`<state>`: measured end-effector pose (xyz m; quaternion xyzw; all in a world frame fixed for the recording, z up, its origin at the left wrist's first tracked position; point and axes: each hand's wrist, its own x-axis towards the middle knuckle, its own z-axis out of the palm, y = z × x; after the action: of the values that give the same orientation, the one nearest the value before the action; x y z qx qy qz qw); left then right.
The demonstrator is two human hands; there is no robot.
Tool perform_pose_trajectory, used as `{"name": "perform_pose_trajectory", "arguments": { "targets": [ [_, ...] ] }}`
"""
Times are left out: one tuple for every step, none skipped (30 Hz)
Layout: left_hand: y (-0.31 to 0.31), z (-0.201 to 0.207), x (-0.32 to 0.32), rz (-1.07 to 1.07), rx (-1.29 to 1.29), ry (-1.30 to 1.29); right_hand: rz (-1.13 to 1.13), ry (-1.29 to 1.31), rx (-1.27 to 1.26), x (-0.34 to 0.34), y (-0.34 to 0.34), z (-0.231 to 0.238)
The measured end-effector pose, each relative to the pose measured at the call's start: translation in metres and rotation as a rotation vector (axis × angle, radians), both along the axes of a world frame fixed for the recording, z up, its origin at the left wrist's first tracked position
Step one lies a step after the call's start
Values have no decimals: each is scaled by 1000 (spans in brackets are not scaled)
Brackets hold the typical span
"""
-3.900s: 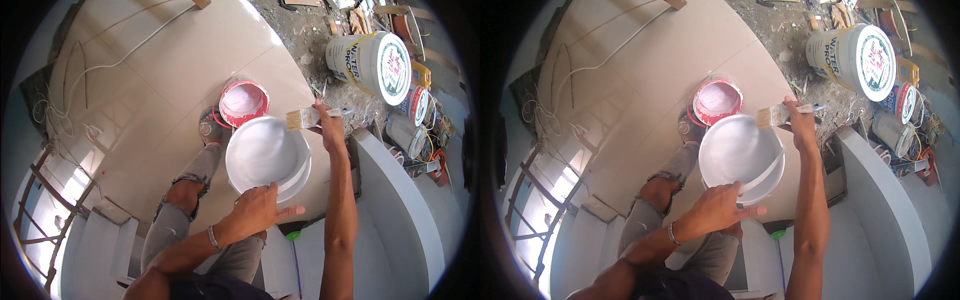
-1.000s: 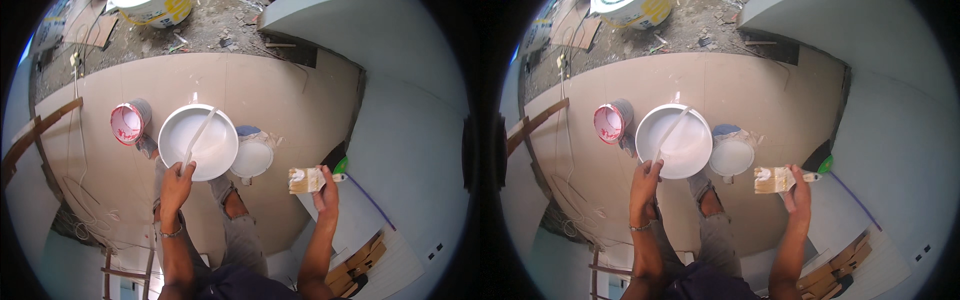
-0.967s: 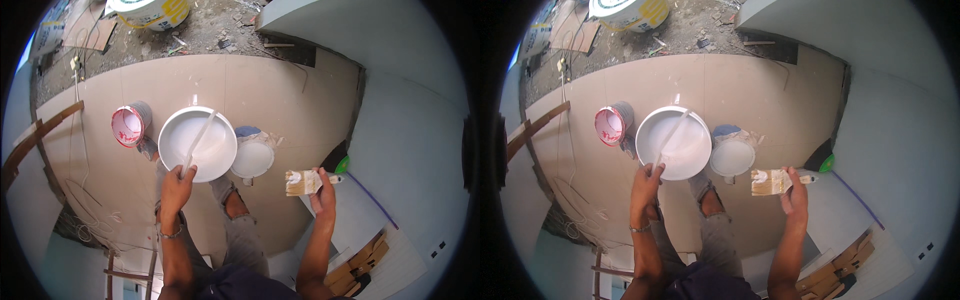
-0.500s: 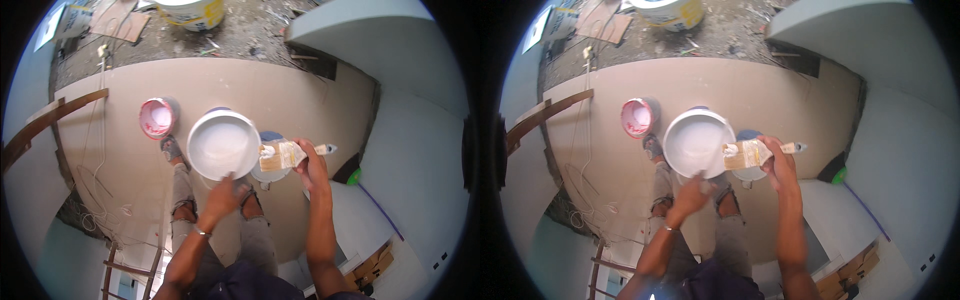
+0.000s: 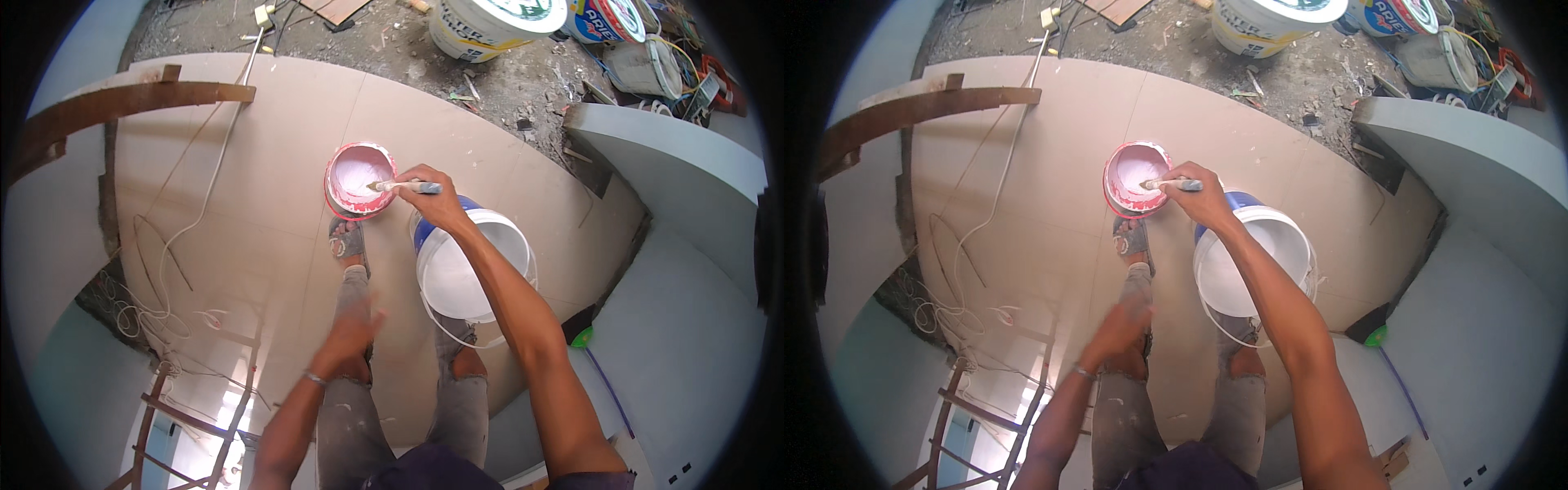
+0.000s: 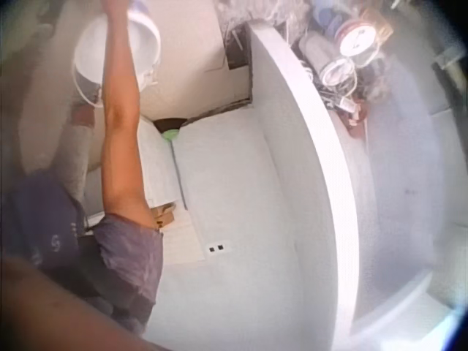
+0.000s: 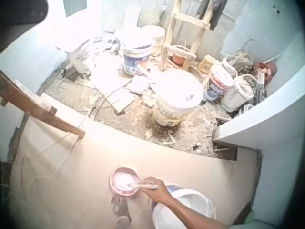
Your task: The person mixes white paint in a bucket using a stick, then pours pink paint from a smaller bucket into the white paint and stirs to blend the colors. The person carries the mixed paint to another area and continues stirring.
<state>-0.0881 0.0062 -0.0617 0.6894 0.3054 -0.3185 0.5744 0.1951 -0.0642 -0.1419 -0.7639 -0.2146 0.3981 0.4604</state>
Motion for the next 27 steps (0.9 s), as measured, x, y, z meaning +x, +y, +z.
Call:
{"name": "perform_pose_trajectory", "arguments": {
  "targets": [
    [34,-13,-12,124,-1,36,77,-49,9,-4,5,-22],
    [63,-33,-26,186,34,32,152,-100,19,-5,6,-39],
    [88,-52,-39,248,72,32,228,-147,32,-7,9,-53],
    [109,-69,-47,304,64,51,313,-212,15,-13,9,-63],
    [126,-84,-53,358,60,69,396,-278,3,-19,8,-69],
    [135,-103,-62,356,81,79,482,-345,-2,-25,9,-72],
    [138,-126,-69,350,101,88,525,-338,-23,-28,7,-75],
    [138,-146,-73,343,112,96,570,-330,-52,-30,1,-78],
    [136,-155,-63,332,70,71,608,-325,-87,-29,-8,-79],
    [126,-165,-50,320,28,45,618,-331,-108,-27,-17,-81],
    [116,-173,-35,309,-15,20,629,-336,-129,-23,-25,-81],
    [106,-184,-27,306,-57,-11,644,-342,-139,-21,-29,-80],
    [93,-197,-24,308,-90,-41,648,-361,-148,-20,-30,-79],
    [79,-213,-25,189,-2,-106,654,-381,-151,-22,-28,-78],
    [67,-223,-24,63,84,-172,655,-404,-157,-25,-25,-76],
    [52,-222,-12,97,-19,-56,652,-381,-195,-28,-26,-71],
    [37,-217,-1,134,-117,62,650,-357,-228,-30,-24,-64],
    [26,-212,5,121,-114,23,647,-334,-259,-32,-23,-57],
    [14,-206,9,102,-113,-20,636,-351,-254,-35,-25,-53],
    [6,-200,11,78,-115,-67,619,-371,-255,-39,-28,-50],
    [1,-192,13,87,-147,-66,601,-391,-257,-43,-32,-49],
    [-2,-185,14,96,-179,-65,579,-405,-259,-49,-37,-47],
    [-5,-177,13,109,-208,-60,543,-386,-267,-56,-37,-40],
    [-7,-176,6,132,-230,-53,511,-366,-269,-64,-35,-33],
    [-7,-176,-2,154,-253,-47,478,-346,-271,-74,-34,-26],
    [-6,-176,-7,170,-280,-45,435,-401,-255,-84,-36,-22],
    [-2,-171,-10,171,-303,-14,346,-388,-223,-94,-33,-13]
  ]
}}
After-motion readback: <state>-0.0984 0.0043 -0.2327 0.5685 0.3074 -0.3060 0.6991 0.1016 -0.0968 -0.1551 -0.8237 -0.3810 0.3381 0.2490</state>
